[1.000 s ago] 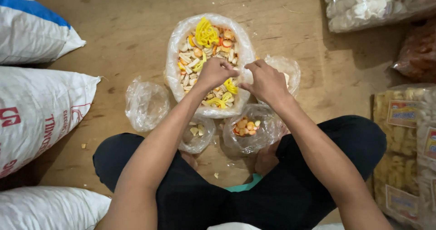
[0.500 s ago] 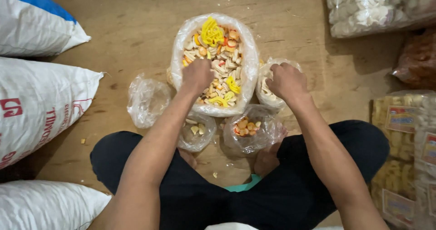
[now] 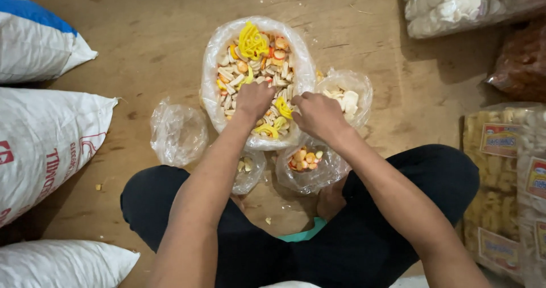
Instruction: A person sitting on the floor packs various snacks from a large central bag into multiple smaller plastic bags.
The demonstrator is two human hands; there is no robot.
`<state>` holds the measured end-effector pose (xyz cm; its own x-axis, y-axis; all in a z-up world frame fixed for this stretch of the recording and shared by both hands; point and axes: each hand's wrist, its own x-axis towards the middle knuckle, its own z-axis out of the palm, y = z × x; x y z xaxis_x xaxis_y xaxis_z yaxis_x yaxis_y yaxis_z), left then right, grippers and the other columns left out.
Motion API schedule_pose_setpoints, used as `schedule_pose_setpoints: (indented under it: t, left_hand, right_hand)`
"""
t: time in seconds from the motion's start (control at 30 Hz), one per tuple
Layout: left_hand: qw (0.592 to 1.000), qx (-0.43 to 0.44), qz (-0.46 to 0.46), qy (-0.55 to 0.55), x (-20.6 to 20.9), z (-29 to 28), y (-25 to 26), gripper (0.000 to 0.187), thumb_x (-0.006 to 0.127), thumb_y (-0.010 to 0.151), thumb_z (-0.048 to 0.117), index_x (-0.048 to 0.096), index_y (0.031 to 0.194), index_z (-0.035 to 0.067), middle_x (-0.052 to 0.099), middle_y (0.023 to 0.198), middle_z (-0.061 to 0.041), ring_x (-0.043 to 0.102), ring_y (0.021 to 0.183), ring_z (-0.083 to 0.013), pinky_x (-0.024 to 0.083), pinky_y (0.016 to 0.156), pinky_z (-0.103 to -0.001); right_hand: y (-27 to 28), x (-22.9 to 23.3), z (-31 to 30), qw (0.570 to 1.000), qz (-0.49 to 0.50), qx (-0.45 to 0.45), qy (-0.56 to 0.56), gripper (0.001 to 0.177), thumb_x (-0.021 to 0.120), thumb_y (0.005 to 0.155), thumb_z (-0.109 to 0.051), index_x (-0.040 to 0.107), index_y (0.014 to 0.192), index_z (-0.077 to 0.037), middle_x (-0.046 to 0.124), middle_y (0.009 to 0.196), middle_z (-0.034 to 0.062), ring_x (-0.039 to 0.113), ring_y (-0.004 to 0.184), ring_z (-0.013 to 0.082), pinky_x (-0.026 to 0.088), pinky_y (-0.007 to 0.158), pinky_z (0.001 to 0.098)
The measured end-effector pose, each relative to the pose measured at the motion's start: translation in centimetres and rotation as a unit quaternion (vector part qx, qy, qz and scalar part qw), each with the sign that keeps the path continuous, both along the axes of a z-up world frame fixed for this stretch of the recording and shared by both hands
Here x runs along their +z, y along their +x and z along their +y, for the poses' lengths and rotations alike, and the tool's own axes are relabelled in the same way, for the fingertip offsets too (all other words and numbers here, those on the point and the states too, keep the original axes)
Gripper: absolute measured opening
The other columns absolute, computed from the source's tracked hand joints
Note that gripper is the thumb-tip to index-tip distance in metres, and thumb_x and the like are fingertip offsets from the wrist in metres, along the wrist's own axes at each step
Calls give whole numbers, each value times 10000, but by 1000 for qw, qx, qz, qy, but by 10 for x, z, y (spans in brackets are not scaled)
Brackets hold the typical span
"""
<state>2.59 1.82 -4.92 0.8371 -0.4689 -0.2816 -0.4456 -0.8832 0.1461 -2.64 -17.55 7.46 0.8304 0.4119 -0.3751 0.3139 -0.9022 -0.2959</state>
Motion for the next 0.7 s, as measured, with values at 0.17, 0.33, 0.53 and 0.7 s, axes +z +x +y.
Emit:
schedule_pose_setpoints:
  t: [0.17,0.33,0.53,0.7]
  left_hand:
    - [1000,-13,1,3,-1,2,2,249,603,941,114,702,1168,128,722,1047,-133,741,958,-383,596,807,-591]
    - [996,60,22,-59,39,6,1,220,610,972,213,688,1165,143,726,1026,-123,742,971,-387,601,819,-576]
    - [871,252,108,-408,88,1,-6,226,827,768,302,796,959,186,560,670,-11,645,691,-214,529,675,-369]
    - [729,229,217,-608,127,-3,-19,265,805,803,121,755,1051,43,661,657,-59,586,488,-79,473,456,-202]
  right_hand:
    - [-10,-34,-2,998,-44,34,1,316,610,955,-348,703,1163,-129,716,1013,140,735,953,395,612,766,575]
    - [-12,-36,2,997,-54,50,10,287,615,957,-335,693,1150,-139,717,1003,126,739,931,382,617,752,561]
    - [-16,3,16,995,-65,-50,51,450,588,974,-396,503,1305,-103,683,1052,200,723,919,467,565,765,671]
    - [-13,16,19,986,-91,-108,85,359,501,1044,-415,439,1252,-129,673,1107,145,718,932,457,539,787,675]
